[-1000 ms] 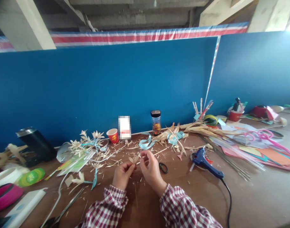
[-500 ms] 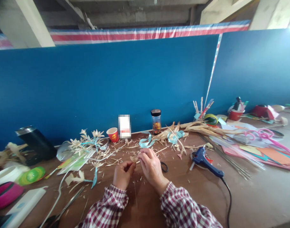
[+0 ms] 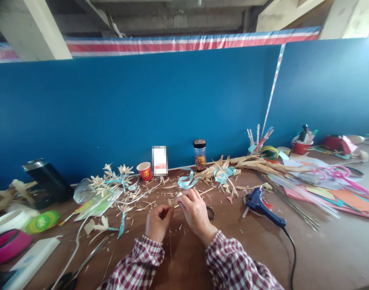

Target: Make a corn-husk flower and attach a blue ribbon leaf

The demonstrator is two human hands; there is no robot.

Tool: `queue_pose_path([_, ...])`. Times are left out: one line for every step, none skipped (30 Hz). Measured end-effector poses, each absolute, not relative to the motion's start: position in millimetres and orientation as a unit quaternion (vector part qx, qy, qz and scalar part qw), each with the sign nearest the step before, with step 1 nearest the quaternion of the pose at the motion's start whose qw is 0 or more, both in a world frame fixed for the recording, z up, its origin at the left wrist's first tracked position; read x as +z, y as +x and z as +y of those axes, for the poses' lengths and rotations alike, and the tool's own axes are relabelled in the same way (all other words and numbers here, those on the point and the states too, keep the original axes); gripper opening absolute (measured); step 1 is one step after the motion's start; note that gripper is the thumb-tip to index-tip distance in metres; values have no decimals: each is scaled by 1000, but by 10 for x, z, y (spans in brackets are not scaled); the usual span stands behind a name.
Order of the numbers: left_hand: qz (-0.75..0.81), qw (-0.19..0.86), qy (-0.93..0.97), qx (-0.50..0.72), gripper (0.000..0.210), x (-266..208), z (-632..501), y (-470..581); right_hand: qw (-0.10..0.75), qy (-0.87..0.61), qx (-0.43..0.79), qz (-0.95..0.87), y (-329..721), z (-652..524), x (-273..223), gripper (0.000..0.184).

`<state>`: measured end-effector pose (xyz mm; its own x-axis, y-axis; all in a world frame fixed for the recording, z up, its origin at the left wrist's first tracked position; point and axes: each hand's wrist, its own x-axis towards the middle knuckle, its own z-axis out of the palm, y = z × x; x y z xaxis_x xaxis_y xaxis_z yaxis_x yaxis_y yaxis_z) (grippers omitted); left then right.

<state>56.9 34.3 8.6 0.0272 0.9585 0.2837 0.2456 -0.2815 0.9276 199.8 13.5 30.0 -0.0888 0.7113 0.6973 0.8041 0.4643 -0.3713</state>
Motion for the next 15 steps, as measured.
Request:
queue_pose_path([482,351,625,504,15,81,342,569,435,-517,-53,-735,1998,135,301,16])
queue_pose_path([479,346,628,506,15,75,342,568,432,-518,-52,-737,1998,134,304,16])
queue_pose_path([477,340,632,507,15,69,342,567,428,-516,-53,-740,2000,133,308,16])
queue_pose_path([476,332,636,508,15,63,342,566,423,-512,-53,-745,2002,131,312,15])
queue_pose_path([476,322,641,509,15,57,342,565,419,-508,-55,-750,2004,130,316,15])
queue_pose_path([476,313,646,508,15,51,342,564,415,-505,-57,-754,2007,129,318,14])
queue_pose_path([477,304,652,506,15,47,341,563,412,-503,-59,-757,2009,129,320,14])
queue_pose_path([477,295,657,504,15,43,341,561,410,-502,-61,-759,2011,129,321,13])
queue_pose_path([477,287,663,501,15,40,340,560,407,-502,-62,-760,2012,130,321,13])
queue_pose_path([476,278,669,499,15,38,340,558,404,-502,-59,-762,2012,130,322,13])
queue_pose_path([475,270,675,496,16,37,339,557,403,-501,-56,-764,2013,130,322,13])
queue_pose_path([475,259,680,495,16,36,339,555,402,-501,-50,-765,2013,129,323,13])
queue_pose_path([473,250,685,495,16,36,339,553,403,-498,-44,-766,2013,129,324,13])
queue_pose_path([470,240,690,495,15,37,339,551,405,-496,-37,-768,2014,128,325,13])
queue_pose_path([468,233,693,496,15,39,339,550,407,-492,-30,-769,2016,128,325,13])
